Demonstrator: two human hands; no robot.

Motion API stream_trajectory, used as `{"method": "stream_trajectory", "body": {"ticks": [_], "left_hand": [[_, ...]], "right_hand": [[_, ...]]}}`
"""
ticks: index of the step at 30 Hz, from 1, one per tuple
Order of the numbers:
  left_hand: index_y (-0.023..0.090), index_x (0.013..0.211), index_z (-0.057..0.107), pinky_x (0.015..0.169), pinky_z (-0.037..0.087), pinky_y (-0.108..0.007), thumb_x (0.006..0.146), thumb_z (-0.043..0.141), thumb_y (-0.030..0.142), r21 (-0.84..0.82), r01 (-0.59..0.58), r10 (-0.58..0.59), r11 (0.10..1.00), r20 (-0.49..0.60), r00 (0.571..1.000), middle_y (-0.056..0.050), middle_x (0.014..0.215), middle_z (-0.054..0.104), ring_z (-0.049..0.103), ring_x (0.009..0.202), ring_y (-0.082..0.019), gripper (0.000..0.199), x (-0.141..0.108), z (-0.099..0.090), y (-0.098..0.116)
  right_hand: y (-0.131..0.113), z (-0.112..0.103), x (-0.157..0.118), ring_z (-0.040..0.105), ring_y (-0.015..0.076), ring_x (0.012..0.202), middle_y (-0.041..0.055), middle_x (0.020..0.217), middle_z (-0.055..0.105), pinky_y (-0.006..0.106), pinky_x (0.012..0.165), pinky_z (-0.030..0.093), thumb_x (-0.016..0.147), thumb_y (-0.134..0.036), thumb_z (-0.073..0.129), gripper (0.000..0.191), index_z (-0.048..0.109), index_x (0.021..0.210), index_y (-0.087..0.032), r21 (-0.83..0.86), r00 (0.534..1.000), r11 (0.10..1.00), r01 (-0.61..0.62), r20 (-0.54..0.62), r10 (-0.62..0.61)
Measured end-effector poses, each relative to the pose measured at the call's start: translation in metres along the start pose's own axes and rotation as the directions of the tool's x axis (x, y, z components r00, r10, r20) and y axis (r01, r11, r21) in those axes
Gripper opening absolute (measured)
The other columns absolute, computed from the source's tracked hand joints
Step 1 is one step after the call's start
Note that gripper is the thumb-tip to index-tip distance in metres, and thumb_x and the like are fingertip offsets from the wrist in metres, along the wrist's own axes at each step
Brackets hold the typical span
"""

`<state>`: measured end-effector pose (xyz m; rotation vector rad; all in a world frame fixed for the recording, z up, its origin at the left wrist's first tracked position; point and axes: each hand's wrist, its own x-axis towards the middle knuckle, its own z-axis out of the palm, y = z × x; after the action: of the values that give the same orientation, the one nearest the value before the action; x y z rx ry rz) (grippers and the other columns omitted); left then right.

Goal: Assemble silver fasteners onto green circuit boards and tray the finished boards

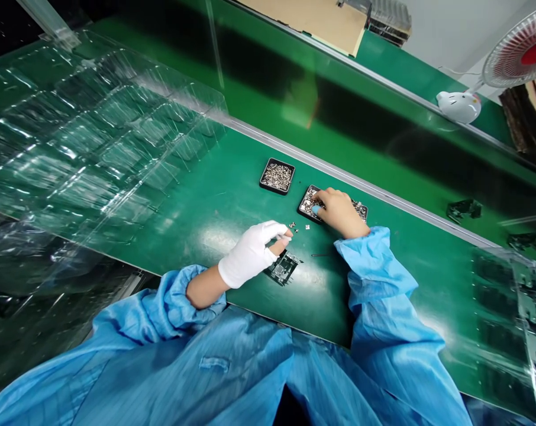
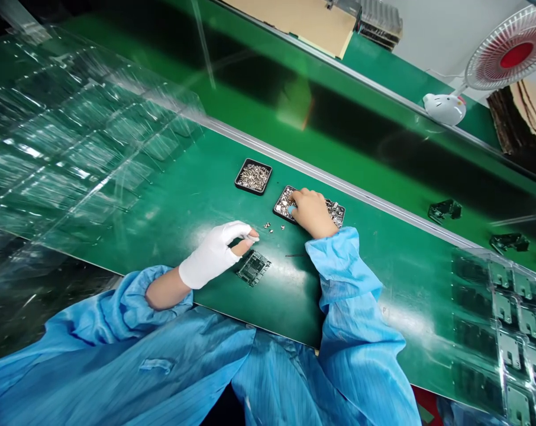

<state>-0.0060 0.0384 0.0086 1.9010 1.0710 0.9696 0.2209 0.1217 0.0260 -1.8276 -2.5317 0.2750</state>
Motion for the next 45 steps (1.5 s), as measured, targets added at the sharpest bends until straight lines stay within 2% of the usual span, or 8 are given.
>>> {"method": "stream_trajectory", "body": {"ticks": [4, 11, 18, 28, 33, 36, 39, 45], "left_hand": [[0.017, 0.088, 0.063, 0.075, 0.052, -0.027, 0.087, 0.053, 0.023, 0.015, 0.014, -0.014, 1.000, -0.005, 1.000, -0.003, 0.085, 0.068, 0.064, 0.076, -0.014, 0.012, -0.001, -0.002, -0.002], [0.017, 0.086, 0.063, 0.078, 0.052, -0.027, 0.088, 0.052, 0.024, 0.026, -0.014, 0.013, 1.000, 0.012, 1.000, -0.003, 0.086, 0.069, 0.064, 0.080, -0.015, 0.013, 0.001, -0.003, 0.003], [0.017, 0.088, 0.062, 0.075, 0.052, -0.026, 0.088, 0.053, 0.022, 0.004, -0.014, 0.014, 1.000, -0.035, 0.999, -0.003, 0.085, 0.068, 0.064, 0.077, -0.014, 0.011, 0.000, -0.001, -0.001], [0.019, 0.066, 0.056, 0.065, 0.048, -0.029, 0.096, 0.035, 0.047, 0.048, -0.270, 0.257, 0.962, 0.188, 0.948, -0.003, 0.063, 0.059, 0.057, 0.063, -0.016, 0.046, -0.003, 0.000, 0.012], [0.018, 0.107, 0.058, 0.091, 0.048, -0.042, 0.087, 0.048, 0.057, 0.016, -0.250, 0.246, 0.968, 0.123, 0.961, -0.013, 0.107, 0.064, 0.061, 0.103, -0.025, 0.045, -0.017, -0.007, 0.003], [0.015, 0.131, 0.042, 0.102, 0.041, -0.049, 0.071, 0.069, 0.053, 0.026, -0.180, 0.166, 0.983, 0.269, 0.949, -0.020, 0.133, 0.050, 0.048, 0.125, -0.033, 0.075, -0.024, -0.006, -0.004], [0.016, 0.121, 0.048, 0.093, 0.048, -0.043, 0.071, 0.068, 0.032, 0.068, -0.078, 0.049, 0.995, 0.351, 0.935, -0.014, 0.117, 0.059, 0.059, 0.108, -0.028, 0.056, -0.026, -0.002, -0.004], [0.018, 0.108, 0.051, 0.085, 0.050, -0.041, 0.071, 0.063, 0.028, 0.188, -0.107, 0.068, 0.976, 0.203, 0.977, -0.010, 0.104, 0.060, 0.059, 0.098, -0.027, 0.041, -0.026, 0.002, 0.005]], "right_hand": [[-0.007, -0.005, 0.006, 0.059, 0.0249, 0.090, 0.0101, 0.098, 0.067, 0.035, 0.085, 0.037, 0.078, -0.005, 0.048, 0.026, 0.066, 0.095, -0.016, -0.035, 0.997, 0.999, -0.003, 0.081, 0.006], [0.002, 0.001, -0.011, 0.058, 0.0212, 0.081, 0.0080, 0.092, 0.064, 0.031, 0.076, 0.042, 0.081, -0.014, 0.048, 0.019, 0.065, 0.089, -0.016, 0.271, 0.976, 0.962, -0.037, -0.199, 0.093], [-0.007, 0.000, -0.031, 0.054, 0.0152, 0.066, 0.0008, 0.074, 0.061, 0.028, 0.064, 0.043, 0.074, -0.031, 0.063, 0.014, 0.060, 0.076, -0.018, 0.820, 0.966, 0.571, 0.044, -0.181, 0.186], [-0.071, -0.007, -0.091, 0.049, 0.0116, 0.059, 0.0003, 0.075, 0.058, 0.023, 0.051, 0.042, 0.083, -0.038, 0.062, 0.019, 0.059, 0.085, -0.019, 0.960, 0.965, 0.261, -0.097, 0.155, -0.211], [-0.064, -0.005, -0.106, 0.050, 0.0138, 0.067, 0.0012, 0.077, 0.055, 0.026, 0.060, 0.042, 0.088, -0.033, 0.056, 0.016, 0.056, 0.080, -0.020, 0.879, 0.999, 0.476, 0.017, 0.009, -0.051], [-0.059, 0.000, -0.112, 0.051, 0.0148, 0.070, 0.0011, 0.078, 0.055, 0.027, 0.063, 0.042, 0.090, -0.029, 0.054, 0.014, 0.055, 0.080, -0.021, 0.826, 0.997, 0.560, 0.065, -0.078, 0.000], [-0.062, 0.009, -0.115, 0.054, 0.0163, 0.076, 0.0020, 0.083, 0.057, 0.030, 0.071, 0.045, 0.092, -0.025, 0.052, 0.010, 0.056, 0.083, -0.022, 0.771, 0.985, 0.615, 0.167, -0.155, -0.074], [-0.071, 0.021, -0.114, 0.055, 0.0191, 0.082, 0.0036, 0.085, 0.058, 0.033, 0.074, 0.046, 0.092, -0.023, 0.051, 0.008, 0.058, 0.087, -0.023, 0.690, 0.965, 0.682, 0.244, -0.240, -0.102]]}}
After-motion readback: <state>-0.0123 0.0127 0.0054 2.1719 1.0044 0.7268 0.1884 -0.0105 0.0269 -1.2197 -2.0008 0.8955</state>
